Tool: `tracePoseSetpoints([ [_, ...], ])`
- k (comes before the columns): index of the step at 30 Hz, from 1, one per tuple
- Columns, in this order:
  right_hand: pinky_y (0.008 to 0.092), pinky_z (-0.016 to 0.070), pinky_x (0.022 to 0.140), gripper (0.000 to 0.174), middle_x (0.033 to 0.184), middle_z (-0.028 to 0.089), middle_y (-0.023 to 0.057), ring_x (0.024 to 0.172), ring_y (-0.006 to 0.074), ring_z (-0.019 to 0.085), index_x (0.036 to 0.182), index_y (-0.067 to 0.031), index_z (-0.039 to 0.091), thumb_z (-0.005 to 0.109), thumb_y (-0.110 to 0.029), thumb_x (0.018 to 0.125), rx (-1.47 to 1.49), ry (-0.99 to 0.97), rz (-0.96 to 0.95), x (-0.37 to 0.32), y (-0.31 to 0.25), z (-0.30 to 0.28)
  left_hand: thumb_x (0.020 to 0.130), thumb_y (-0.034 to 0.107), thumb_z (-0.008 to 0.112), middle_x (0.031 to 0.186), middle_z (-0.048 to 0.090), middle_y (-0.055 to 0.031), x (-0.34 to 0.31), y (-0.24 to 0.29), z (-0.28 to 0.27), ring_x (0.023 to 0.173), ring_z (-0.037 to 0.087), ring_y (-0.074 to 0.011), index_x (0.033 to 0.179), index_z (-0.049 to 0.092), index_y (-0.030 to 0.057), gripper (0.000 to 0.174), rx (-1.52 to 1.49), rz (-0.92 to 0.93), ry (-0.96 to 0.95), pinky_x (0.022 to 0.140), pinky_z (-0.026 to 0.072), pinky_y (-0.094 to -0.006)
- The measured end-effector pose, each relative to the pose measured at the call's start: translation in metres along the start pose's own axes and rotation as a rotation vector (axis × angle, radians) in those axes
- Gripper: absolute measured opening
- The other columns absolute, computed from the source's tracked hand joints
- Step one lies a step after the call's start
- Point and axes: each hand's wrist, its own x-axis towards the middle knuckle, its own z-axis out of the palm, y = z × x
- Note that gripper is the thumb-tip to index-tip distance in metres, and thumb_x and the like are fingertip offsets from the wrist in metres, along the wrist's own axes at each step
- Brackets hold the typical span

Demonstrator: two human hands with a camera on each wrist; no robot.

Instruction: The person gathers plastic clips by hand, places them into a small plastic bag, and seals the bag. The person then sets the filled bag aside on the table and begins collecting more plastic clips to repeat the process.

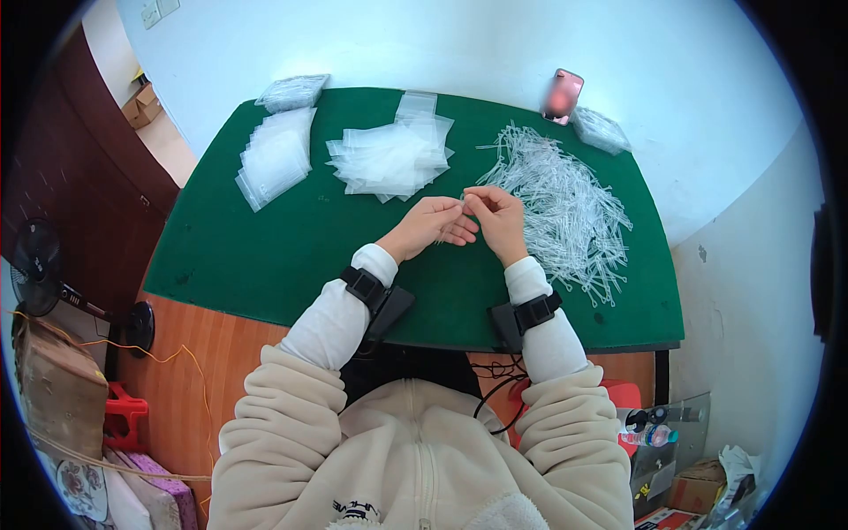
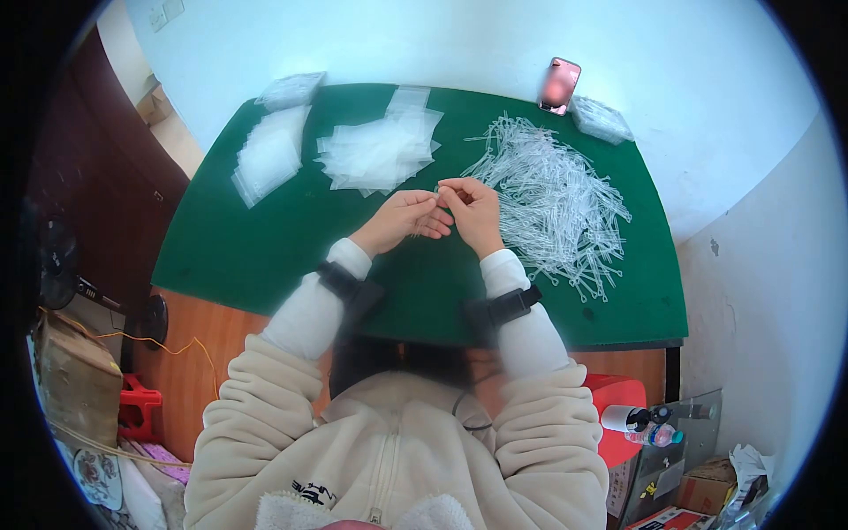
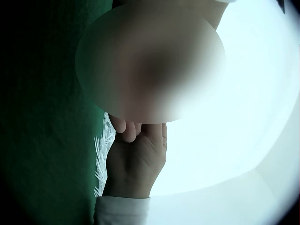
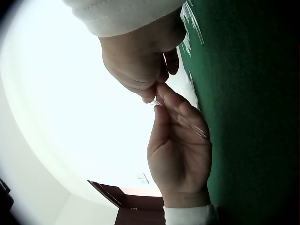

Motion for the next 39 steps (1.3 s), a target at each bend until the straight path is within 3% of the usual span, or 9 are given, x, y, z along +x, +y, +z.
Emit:
tracePoseSetpoints([
  [9, 0.022, 0.0463, 0.064, 0.01, 0.075, 0.063, 0.0038, 0.07, 0.0102, 0.059, 0.088, 0.0001, 0.065, 0.059, -0.004, 0.082, -0.061, -0.091, -0.022, 0.003, -0.014, -0.017, 0.095, 0.022, 0.041, 0.08, 0.057, -0.0011, 0.005, -0.01, -0.012, 0.063, 0.051, -0.0065, 0.101, 0.054, 0.0032, 0.024, 0.03, 0.081, 0.004, 0.058, 0.0415, -0.0197],
  [11, 0.0244, 0.0462, 0.064, 0.012, 0.075, 0.063, 0.0061, 0.068, 0.0126, 0.059, 0.087, -0.0022, 0.066, 0.062, -0.008, 0.078, -0.58, -0.045, -0.088, 0.008, -0.02, -0.042, 0.095, 0.021, 0.04, 0.078, 0.056, 0.0, 0.006, -0.011, -0.013, 0.061, 0.047, -0.0057, 0.101, 0.054, 0.0034, 0.023, 0.013, 0.088, 0.056, 0.056, 0.0388, -0.0192],
  [12, 0.0244, 0.0462, 0.064, 0.012, 0.075, 0.063, 0.0061, 0.068, 0.0126, 0.059, 0.087, -0.0022, 0.066, 0.062, -0.008, 0.078, -0.579, -0.052, -0.089, 0.008, -0.022, -0.052, 0.095, 0.021, 0.04, 0.075, 0.054, 0.001, 0.005, -0.01, -0.013, 0.058, 0.043, -0.0049, 0.101, 0.054, 0.0035, 0.023, -0.002, 0.097, 0.108, 0.054, 0.0361, -0.0187],
  [14, 0.0294, 0.0472, 0.064, 0.013, 0.074, 0.063, 0.0086, 0.066, 0.0196, 0.06, 0.082, -0.0065, 0.067, 0.066, -0.012, 0.07, -0.898, -0.232, 0.031, 0.005, -0.026, -0.067, 0.095, 0.021, 0.04, 0.073, 0.052, 0.0021, 0.005, -0.008, -0.013, 0.056, 0.04, -0.0042, 0.101, 0.054, 0.0036, 0.023, -0.016, 0.108, 0.164, 0.052, 0.0334, -0.0182],
  [23, 0.0378, 0.0479, 0.066, 0.005, 0.073, 0.063, 0.01, 0.07, 0.0293, 0.06, 0.069, -0.0095, 0.064, 0.064, -0.01, 0.064, -1.275, -0.312, 0.18, -0.006, -0.034, -0.082, 0.095, 0.019, 0.041, 0.07, 0.049, 0.0023, 0.004, -0.007, -0.014, 0.055, 0.034, -0.0036, 0.099, 0.055, 0.0037, 0.021, -0.03, 0.067, 0.23, 0.05, 0.0301, -0.0183],
  [26, 0.0376, 0.0477, 0.067, 0.008, 0.076, 0.063, 0.009, 0.073, 0.0281, 0.06, 0.071, -0.0102, 0.064, 0.065, -0.01, 0.063, -1.392, -0.191, 0.235, -0.001, -0.025, -0.079, 0.094, 0.018, 0.041, 0.07, 0.05, 0.0013, 0.005, -0.007, -0.014, 0.055, 0.035, -0.0036, 0.098, 0.055, 0.0031, 0.021, -0.038, 0.074, 0.231, 0.049, 0.0306, -0.0187],
  [31, 0.0394, 0.0462, 0.068, 0.007, 0.08, 0.063, 0.0075, 0.08, 0.0286, 0.059, 0.074, -0.0149, 0.065, 0.06, -0.012, 0.07, -1.442, -0.034, 0.062, 0.0, -0.014, -0.075, 0.094, 0.016, 0.041, 0.07, 0.049, 0.0027, 0.007, -0.009, -0.015, 0.056, 0.036, -0.0036, 0.101, 0.056, 0.0038, 0.021, -0.022, 0.086, 0.231, 0.052, 0.0311, -0.0177],
  [35, 0.0354, 0.0456, 0.064, 0.006, 0.076, 0.061, 0.0078, 0.076, 0.0265, 0.057, 0.075, -0.0073, 0.064, 0.063, -0.006, 0.069, -1.096, 0.01, -0.078, 0.004, -0.016, -0.06, 0.094, 0.016, 0.04, 0.072, 0.051, 0.002, 0.009, -0.012, -0.017, 0.059, 0.039, -0.0039, 0.102, 0.056, 0.0033, 0.021, 0.045, 0.135, 0.268, 0.054, 0.0338, -0.0177],
  [39, 0.0317, 0.0432, 0.06, 0.006, 0.072, 0.058, 0.0067, 0.069, 0.0227, 0.055, 0.076, -0.0047, 0.063, 0.06, -0.001, 0.073, -0.718, -0.178, -0.221, 0.002, -0.023, -0.038, 0.094, 0.015, 0.04, 0.076, 0.054, 0.0003, 0.012, -0.015, -0.02, 0.063, 0.045, -0.0055, 0.103, 0.055, 0.0023, 0.022, 0.202, 0.281, 0.358, 0.058, 0.0385, -0.0186],
])
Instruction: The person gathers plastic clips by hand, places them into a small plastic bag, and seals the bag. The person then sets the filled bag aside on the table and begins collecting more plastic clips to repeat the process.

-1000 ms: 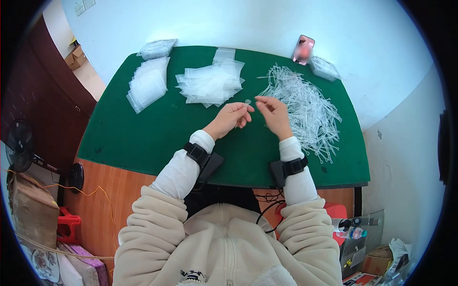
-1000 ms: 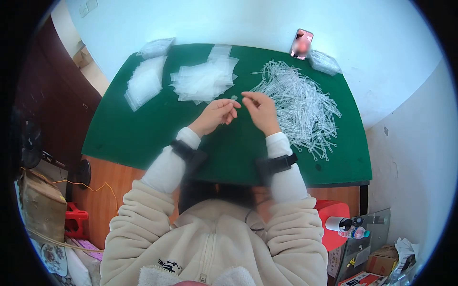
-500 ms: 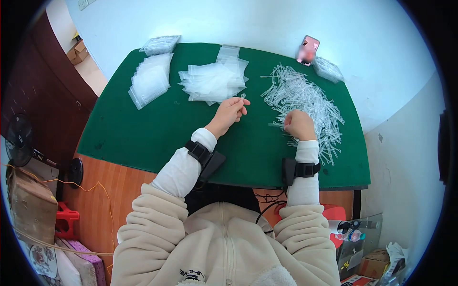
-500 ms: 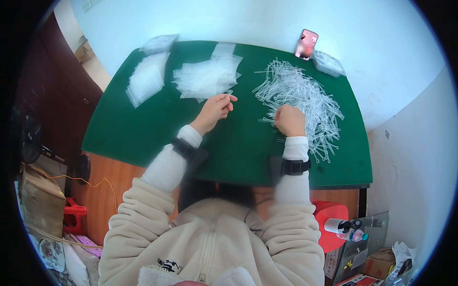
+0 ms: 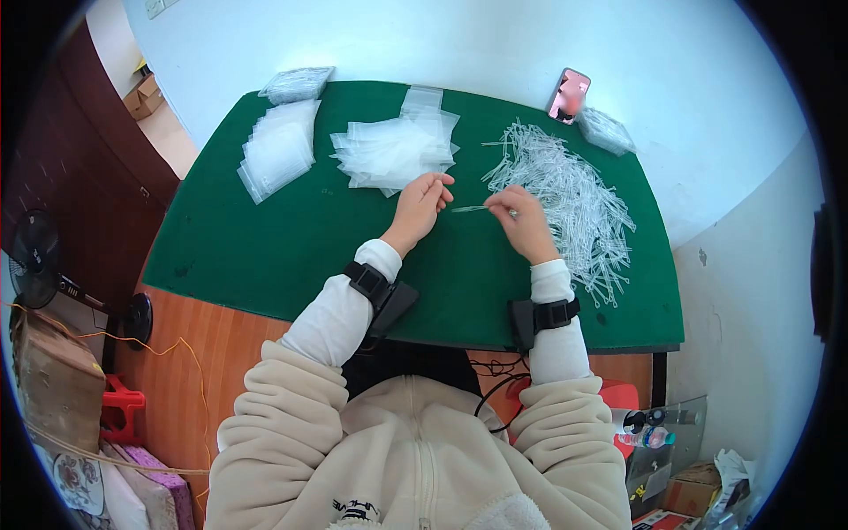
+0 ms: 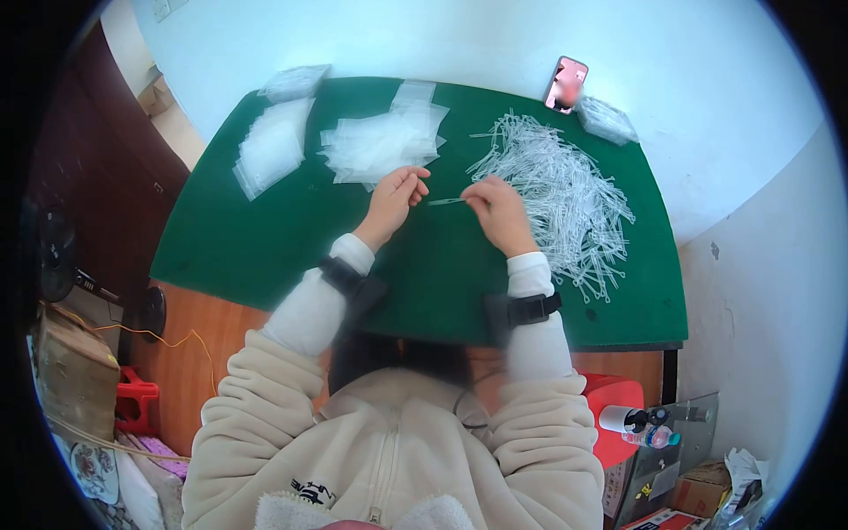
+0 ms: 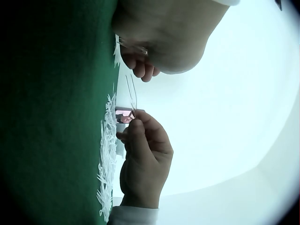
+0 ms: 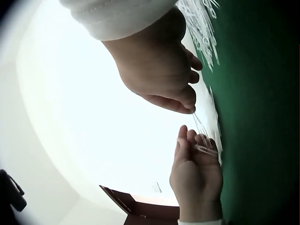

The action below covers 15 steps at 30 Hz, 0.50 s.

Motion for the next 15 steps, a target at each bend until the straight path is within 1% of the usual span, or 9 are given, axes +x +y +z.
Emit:
tracePoseSetpoints([
  [2, 0.0312, 0.0433, 0.061, 0.007, 0.07, 0.055, 0.0071, 0.069, 0.023, 0.054, 0.08, -0.0052, 0.064, 0.063, -0.003, 0.073, 0.092, -0.063, -0.066, -0.001, -0.013, 0.006, 0.094, 0.015, 0.04, 0.079, 0.057, -0.0014, 0.001, -0.001, -0.001, 0.066, 0.05, -0.007, 0.103, 0.055, 0.0014, 0.022, 0.099, 0.175, 0.071, 0.062, 0.0424, -0.0198],
  [3, 0.0309, 0.0433, 0.061, 0.009, 0.069, 0.053, 0.0073, 0.068, 0.0231, 0.054, 0.082, -0.0054, 0.064, 0.064, -0.004, 0.073, 0.139, -0.094, -0.1, -0.001, -0.017, 0.009, 0.094, 0.015, 0.04, 0.079, 0.057, -0.0014, 0.001, -0.001, -0.001, 0.066, 0.05, -0.007, 0.103, 0.055, 0.0014, 0.022, 0.099, 0.175, 0.072, 0.062, 0.0424, -0.0198],
  [6, 0.0285, 0.0434, 0.057, 0.011, 0.069, 0.054, 0.0064, 0.064, 0.0199, 0.053, 0.082, -0.0047, 0.064, 0.066, -0.003, 0.072, 0.159, -0.095, -0.128, 0.0, -0.023, 0.014, 0.094, 0.016, 0.039, 0.082, 0.059, -0.0045, 0.0, -0.003, 0.0, 0.071, 0.057, -0.0108, 0.103, 0.054, 0.0004, 0.023, 0.038, 0.001, -0.104, 0.066, 0.0469, -0.0224],
  [7, 0.0273, 0.0434, 0.056, 0.012, 0.068, 0.054, 0.0059, 0.062, 0.0183, 0.053, 0.082, -0.0043, 0.064, 0.067, -0.002, 0.071, 0.168, -0.095, -0.141, 0.0, -0.024, 0.015, 0.094, 0.016, 0.039, 0.082, 0.059, -0.0045, -0.001, -0.004, 0.001, 0.071, 0.057, -0.0108, 0.103, 0.054, 0.0004, 0.023, 0.038, 0.002, -0.105, 0.066, 0.0469, -0.0224],
  [8, 0.0273, 0.0434, 0.056, 0.012, 0.068, 0.054, 0.0059, 0.062, 0.0183, 0.053, 0.082, -0.0043, 0.064, 0.067, -0.002, 0.071, 0.168, -0.095, -0.14, 0.0, -0.024, 0.015, 0.094, 0.016, 0.039, 0.083, 0.06, -0.0052, -0.003, -0.001, 0.003, 0.072, 0.058, -0.0116, 0.104, 0.053, 0.0004, 0.023, 0.008, -0.054, -0.161, 0.067, 0.0475, -0.023],
  [10, 0.0257, 0.0448, 0.055, 0.013, 0.07, 0.057, 0.0055, 0.06, 0.0153, 0.054, 0.083, -0.0025, 0.064, 0.067, -0.001, 0.07, 0.261, 0.018, 0.003, -0.001, -0.023, 0.017, 0.094, 0.016, 0.038, 0.084, 0.06, -0.0068, -0.007, 0.005, 0.007, 0.073, 0.06, -0.0131, 0.105, 0.053, 0.0004, 0.024, -0.051, -0.167, -0.274, 0.068, 0.0488, -0.0241],
  [11, 0.0249, 0.0455, 0.054, 0.013, 0.071, 0.058, 0.0052, 0.059, 0.0138, 0.054, 0.083, -0.0016, 0.064, 0.067, 0.0, 0.07, 0.308, 0.075, 0.076, -0.002, -0.022, 0.018, 0.094, 0.016, 0.038, 0.084, 0.06, -0.0068, -0.007, 0.007, 0.007, 0.073, 0.06, -0.0131, 0.105, 0.053, 0.0004, 0.024, -0.051, -0.169, -0.276, 0.068, 0.0488, -0.0241],
  [12, 0.0249, 0.0455, 0.054, 0.013, 0.071, 0.058, 0.0052, 0.059, 0.0138, 0.054, 0.083, -0.0016, 0.064, 0.067, 0.0, 0.07, 0.308, 0.077, 0.078, -0.002, -0.02, 0.019, 0.094, 0.016, 0.038, 0.085, 0.06, -0.0069, -0.008, 0.01, 0.008, 0.073, 0.06, -0.0134, 0.105, 0.052, 0.0005, 0.024, -0.049, -0.19, -0.304, 0.068, 0.0488, -0.0242],
  [15, 0.0225, 0.0492, 0.062, 0.017, 0.076, 0.063, 0.0043, 0.066, 0.0103, 0.059, 0.088, -0.0001, 0.064, 0.069, -0.002, 0.071, 0.342, 0.157, 0.084, -0.001, -0.016, 0.022, 0.094, 0.016, 0.038, 0.085, 0.06, -0.0071, -0.008, 0.011, 0.008, 0.074, 0.06, -0.0141, 0.106, 0.052, 0.0006, 0.024, -0.046, -0.231, -0.357, 0.069, 0.0489, -0.0245],
])
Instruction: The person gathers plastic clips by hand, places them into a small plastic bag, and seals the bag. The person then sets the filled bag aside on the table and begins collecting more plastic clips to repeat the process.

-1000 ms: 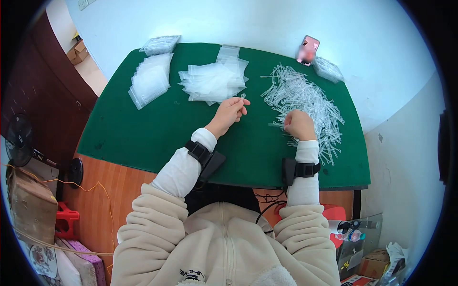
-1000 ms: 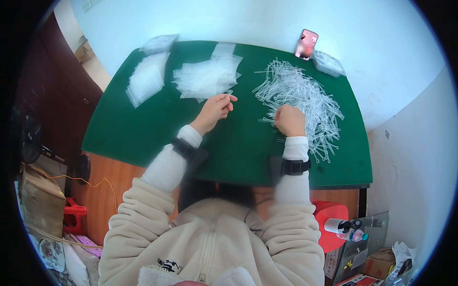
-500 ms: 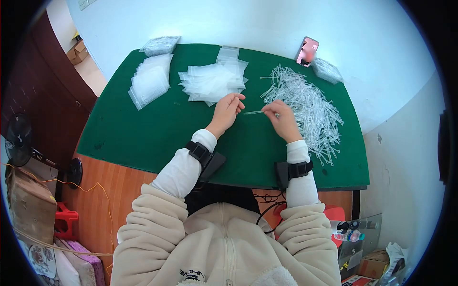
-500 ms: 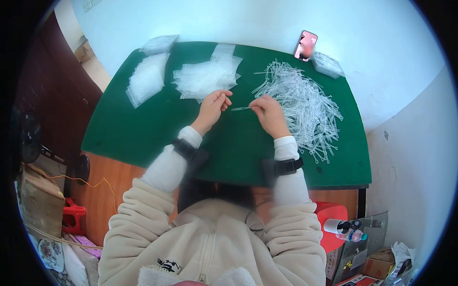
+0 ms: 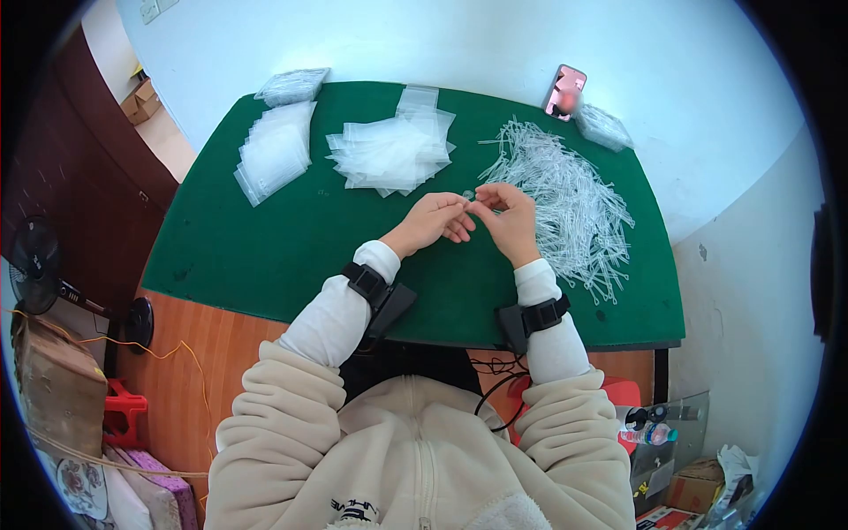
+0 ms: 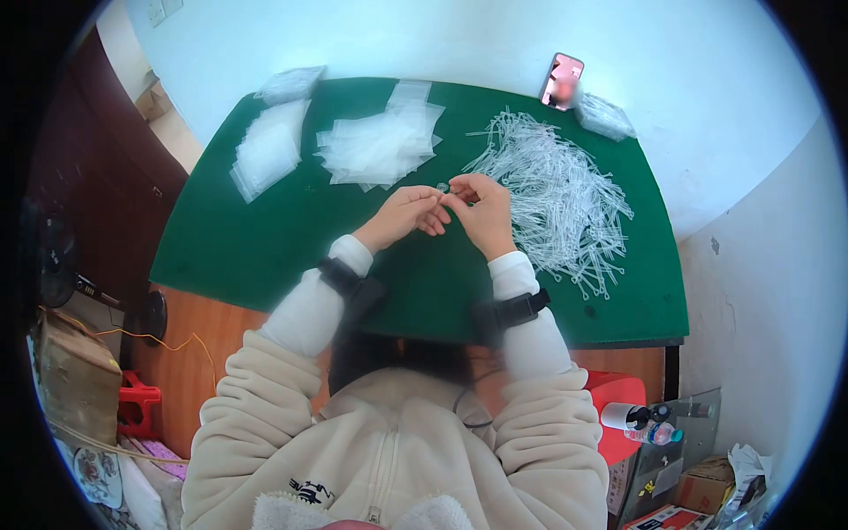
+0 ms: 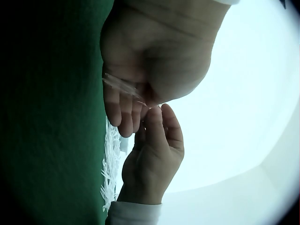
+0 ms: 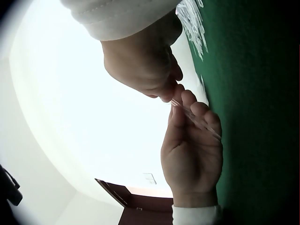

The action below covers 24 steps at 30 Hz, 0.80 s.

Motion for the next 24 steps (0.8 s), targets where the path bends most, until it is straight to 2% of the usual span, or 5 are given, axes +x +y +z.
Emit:
tracePoseSetpoints([
  [3, 0.0231, 0.0502, 0.064, 0.019, 0.079, 0.064, 0.0054, 0.07, 0.0112, 0.061, 0.09, -0.0001, 0.064, 0.068, -0.002, 0.072, 0.047, 0.022, -0.031, 0.0, 0.002, 0.003, 0.095, 0.017, 0.037, 0.088, 0.06, -0.0083, -0.001, -0.001, 0.004, 0.073, 0.06, -0.0145, 0.106, 0.052, 0.0005, 0.025, -0.093, 0.019, -0.101, 0.067, 0.0494, -0.0259],
  [9, 0.023, 0.0508, 0.065, 0.019, 0.081, 0.066, 0.0067, 0.072, 0.0125, 0.064, 0.093, 0.0002, 0.064, 0.066, -0.001, 0.074, 0.067, 0.069, 0.015, -0.001, -0.001, 0.002, 0.096, 0.018, 0.037, 0.09, 0.059, -0.0073, -0.003, 0.001, 0.004, 0.074, 0.058, -0.0129, 0.108, 0.052, 0.0015, 0.025, -0.141, 0.021, -0.128, 0.068, 0.0489, -0.0255],
  [16, 0.0235, 0.0493, 0.059, 0.013, 0.075, 0.065, 0.0086, 0.063, 0.0128, 0.061, 0.085, 0.0003, 0.066, 0.067, -0.003, 0.072, 0.094, 0.077, 0.039, -0.002, 0.004, 0.004, 0.096, 0.017, 0.038, 0.088, 0.058, -0.0051, -0.003, 0.0, 0.005, 0.07, 0.055, -0.01, 0.107, 0.052, 0.0016, 0.024, -0.161, 0.031, -0.112, 0.067, 0.048, -0.0243],
  [21, 0.0236, 0.0486, 0.058, 0.012, 0.074, 0.065, 0.009, 0.062, 0.013, 0.061, 0.085, -0.0003, 0.067, 0.066, -0.007, 0.075, 0.08, 0.024, 0.037, 0.0, 0.007, 0.002, 0.095, 0.016, 0.04, 0.083, 0.056, -0.002, 0.0, -0.005, 0.002, 0.066, 0.051, -0.007, 0.105, 0.052, 0.0027, 0.021, -0.116, 0.068, -0.104, 0.06, 0.0423, -0.0205],
  [24, 0.0288, 0.0487, 0.066, 0.01, 0.079, 0.065, 0.0083, 0.073, 0.0181, 0.061, 0.084, -0.0022, 0.067, 0.062, -0.007, 0.077, 0.029, 0.093, 0.068, 0.004, 0.013, -0.006, 0.095, 0.018, 0.041, 0.078, 0.054, 0.0012, 0.002, -0.007, 0.001, 0.061, 0.046, -0.0048, 0.102, 0.053, 0.0044, 0.019, -0.08, 0.102, -0.074, 0.055, 0.0363, -0.0179],
])
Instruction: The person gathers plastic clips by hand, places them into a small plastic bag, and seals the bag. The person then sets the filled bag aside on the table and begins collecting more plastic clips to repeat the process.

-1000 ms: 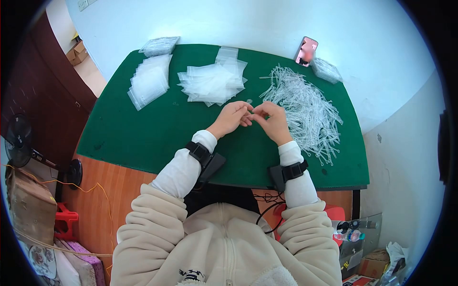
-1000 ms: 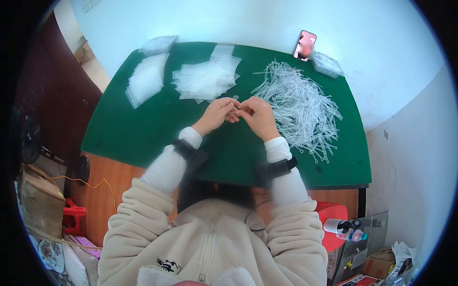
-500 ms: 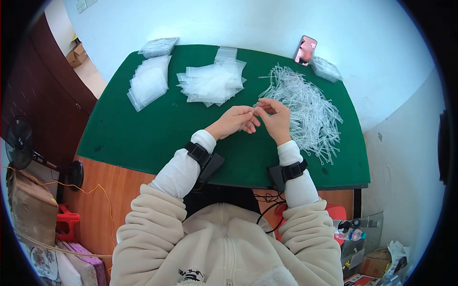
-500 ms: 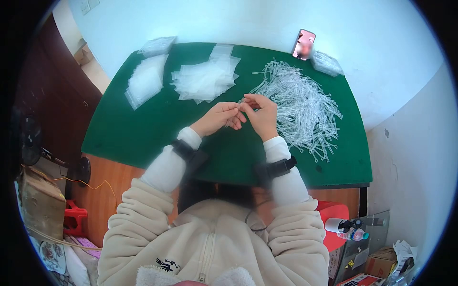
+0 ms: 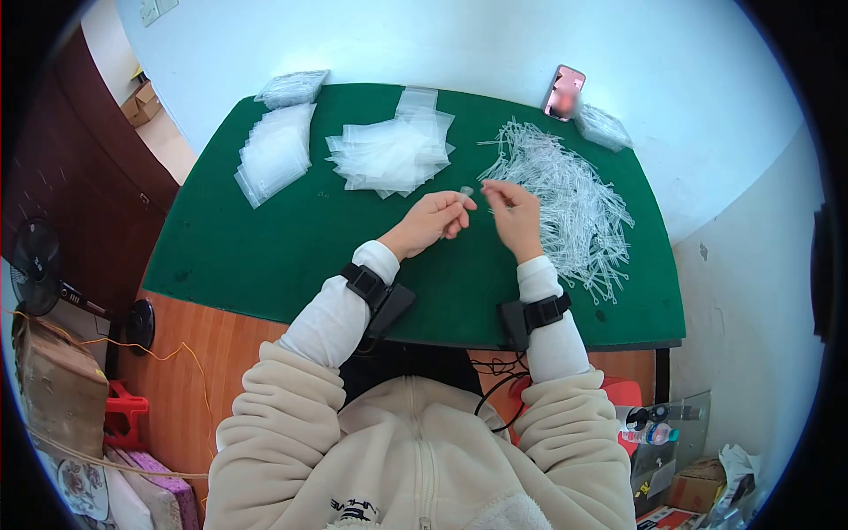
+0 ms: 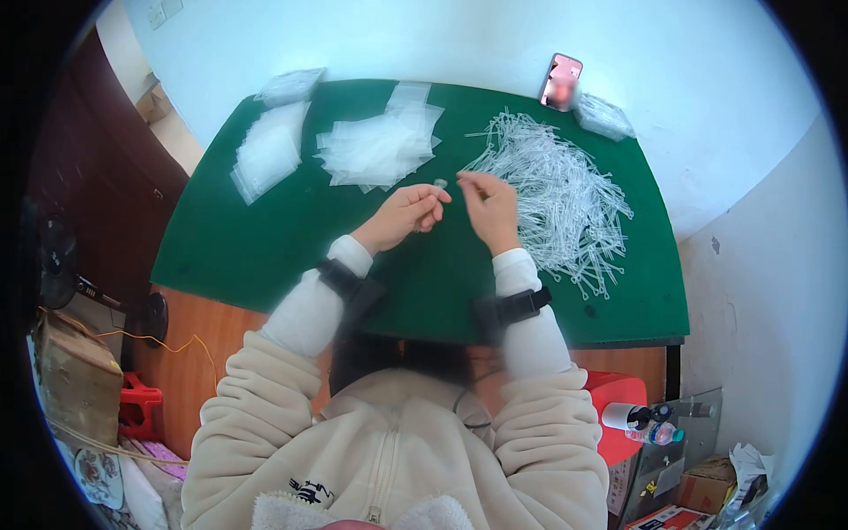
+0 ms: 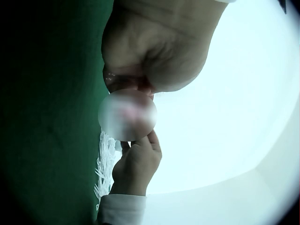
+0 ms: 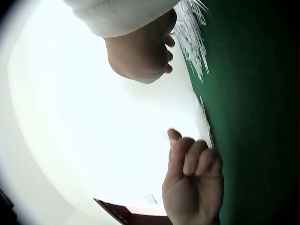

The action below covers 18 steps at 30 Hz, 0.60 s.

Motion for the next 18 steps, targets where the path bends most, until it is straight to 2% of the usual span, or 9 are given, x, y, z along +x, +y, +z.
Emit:
tracePoseSetpoints([
  [1, 0.0288, 0.0487, 0.066, 0.01, 0.079, 0.065, 0.0083, 0.073, 0.0181, 0.061, 0.084, -0.0022, 0.067, 0.062, -0.007, 0.077, -0.002, 0.001, 0.001, 0.002, 0.008, -0.005, 0.095, 0.018, 0.041, 0.075, 0.052, 0.0018, 0.001, 0.001, -0.001, 0.059, 0.043, -0.0046, 0.1, 0.053, 0.0046, 0.019, -0.046, -0.003, 0.048, 0.054, 0.0346, -0.018],
  [4, 0.0372, 0.0444, 0.077, 0.012, 0.086, 0.063, 0.0079, 0.087, 0.0241, 0.057, 0.082, -0.0068, 0.068, 0.058, -0.009, 0.076, -0.728, 0.259, -0.184, 0.009, 0.037, -0.021, 0.095, 0.019, 0.041, 0.07, 0.047, 0.003, 0.0, 0.004, -0.005, 0.055, 0.037, -0.0041, 0.096, 0.053, 0.0049, 0.018, -0.139, -0.004, 0.144, 0.051, 0.0311, -0.018],
  [5, 0.0372, 0.0444, 0.077, 0.012, 0.086, 0.063, 0.0079, 0.087, 0.0241, 0.057, 0.082, -0.0068, 0.068, 0.058, -0.009, 0.076, -0.729, 0.26, -0.186, 0.009, 0.038, -0.021, 0.095, 0.019, 0.041, 0.069, 0.046, 0.0031, 0.0, 0.004, -0.006, 0.054, 0.035, -0.0041, 0.094, 0.053, 0.0048, 0.018, -0.142, -0.006, 0.204, 0.05, 0.0297, -0.0181],
  [7, 0.0413, 0.041, 0.078, 0.011, 0.088, 0.062, 0.0069, 0.089, 0.0263, 0.054, 0.079, -0.01, 0.067, 0.058, -0.01, 0.074, -0.903, 0.112, -0.026, 0.005, 0.04, -0.021, 0.095, 0.02, 0.041, 0.067, 0.044, 0.0033, -0.001, 0.005, -0.007, 0.052, 0.032, -0.004, 0.092, 0.052, 0.0047, 0.019, -0.149, -0.012, 0.326, 0.047, 0.0269, -0.0183],
  [8, 0.0434, 0.0393, 0.079, 0.011, 0.088, 0.061, 0.0064, 0.091, 0.0274, 0.052, 0.078, -0.0117, 0.067, 0.057, -0.011, 0.073, -0.988, 0.037, 0.057, 0.004, 0.042, -0.021, 0.095, 0.02, 0.041, 0.067, 0.044, 0.0033, -0.001, 0.005, -0.008, 0.052, 0.032, -0.004, 0.092, 0.052, 0.0047, 0.019, -0.149, -0.011, 0.325, 0.047, 0.0269, -0.0183],
  [11, 0.0432, 0.039, 0.075, 0.009, 0.085, 0.061, 0.0054, 0.088, 0.0268, 0.053, 0.076, -0.0134, 0.066, 0.058, -0.014, 0.072, -1.018, -0.004, 0.051, 0.003, 0.039, -0.021, 0.094, 0.019, 0.041, 0.066, 0.044, 0.0029, -0.001, 0.005, -0.012, 0.052, 0.033, -0.0041, 0.093, 0.053, 0.0039, 0.019, -0.182, -0.021, 0.391, 0.047, 0.0273, -0.0182],
  [18, 0.0434, 0.0383, 0.072, 0.005, 0.08, 0.061, 0.0044, 0.084, 0.0272, 0.053, 0.073, -0.0137, 0.064, 0.059, -0.015, 0.072, -1.051, 0.002, 0.013, 0.001, 0.033, -0.018, 0.095, 0.019, 0.041, 0.068, 0.046, 0.0025, 0.0, 0.004, -0.011, 0.054, 0.035, -0.0044, 0.097, 0.053, 0.0035, 0.02, -0.199, -0.023, 0.345, 0.049, 0.0292, -0.0182],
])
